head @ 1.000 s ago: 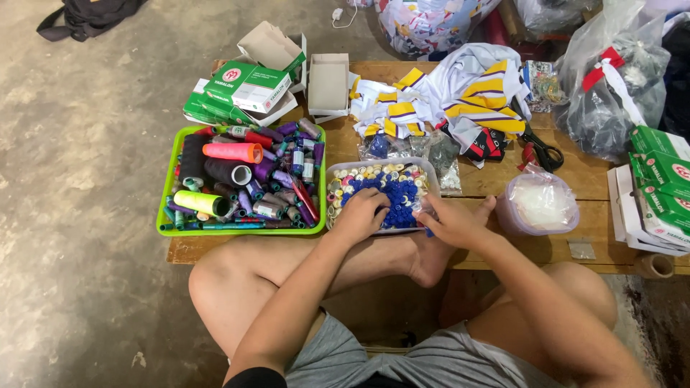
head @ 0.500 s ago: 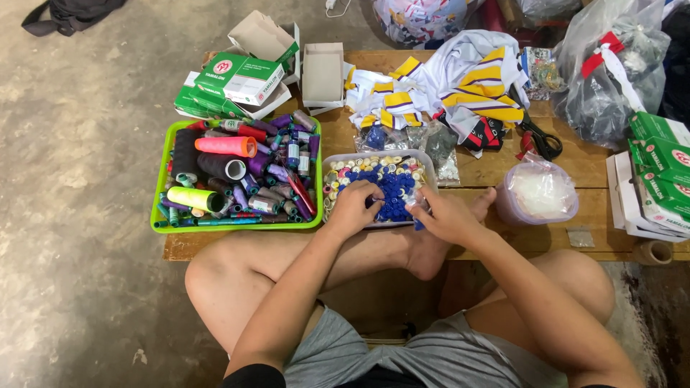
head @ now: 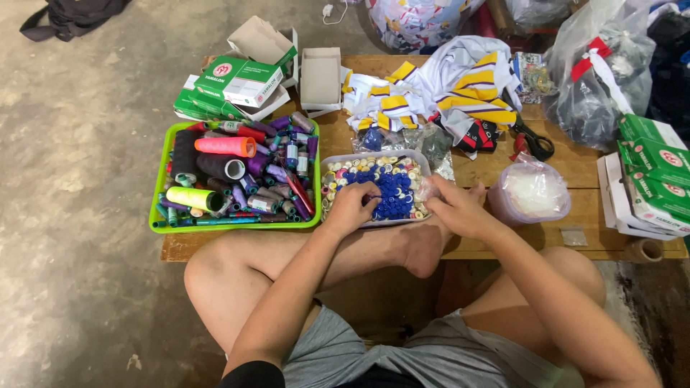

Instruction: The person sits on the floor and sorts blue plastic bottle caps from a mixed container into a small clear plastic bag. They repeatedly pick caps from the container and place them into the bag.

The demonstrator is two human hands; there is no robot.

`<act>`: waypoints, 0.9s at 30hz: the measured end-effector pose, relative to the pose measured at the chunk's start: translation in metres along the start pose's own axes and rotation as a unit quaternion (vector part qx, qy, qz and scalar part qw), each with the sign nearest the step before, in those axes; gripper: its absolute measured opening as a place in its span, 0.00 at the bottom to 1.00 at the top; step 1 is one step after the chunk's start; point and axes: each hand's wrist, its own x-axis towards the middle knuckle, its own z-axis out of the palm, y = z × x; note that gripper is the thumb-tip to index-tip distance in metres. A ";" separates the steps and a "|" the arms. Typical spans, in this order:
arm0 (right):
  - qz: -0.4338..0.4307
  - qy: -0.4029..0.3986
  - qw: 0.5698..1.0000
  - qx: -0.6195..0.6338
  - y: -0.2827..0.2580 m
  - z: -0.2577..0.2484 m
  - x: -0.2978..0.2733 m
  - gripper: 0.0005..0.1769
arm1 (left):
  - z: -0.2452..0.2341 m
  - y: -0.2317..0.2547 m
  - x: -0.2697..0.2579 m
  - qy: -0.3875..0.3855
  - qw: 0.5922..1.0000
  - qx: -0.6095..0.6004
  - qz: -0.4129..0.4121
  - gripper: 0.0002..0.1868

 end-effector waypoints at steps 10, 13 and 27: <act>-0.115 0.002 0.986 0.123 -0.036 0.034 -0.023 0.18 | -0.019 0.024 -0.005 0.037 0.996 -0.047 0.071 0.05; -0.090 0.012 0.991 0.095 -0.029 0.043 -0.023 0.17 | -0.021 0.028 -0.006 0.062 0.989 -0.101 0.086 0.06; -0.177 0.035 0.971 0.155 -0.039 0.052 -0.021 0.32 | -0.033 0.046 -0.010 0.106 0.967 -0.202 0.111 0.08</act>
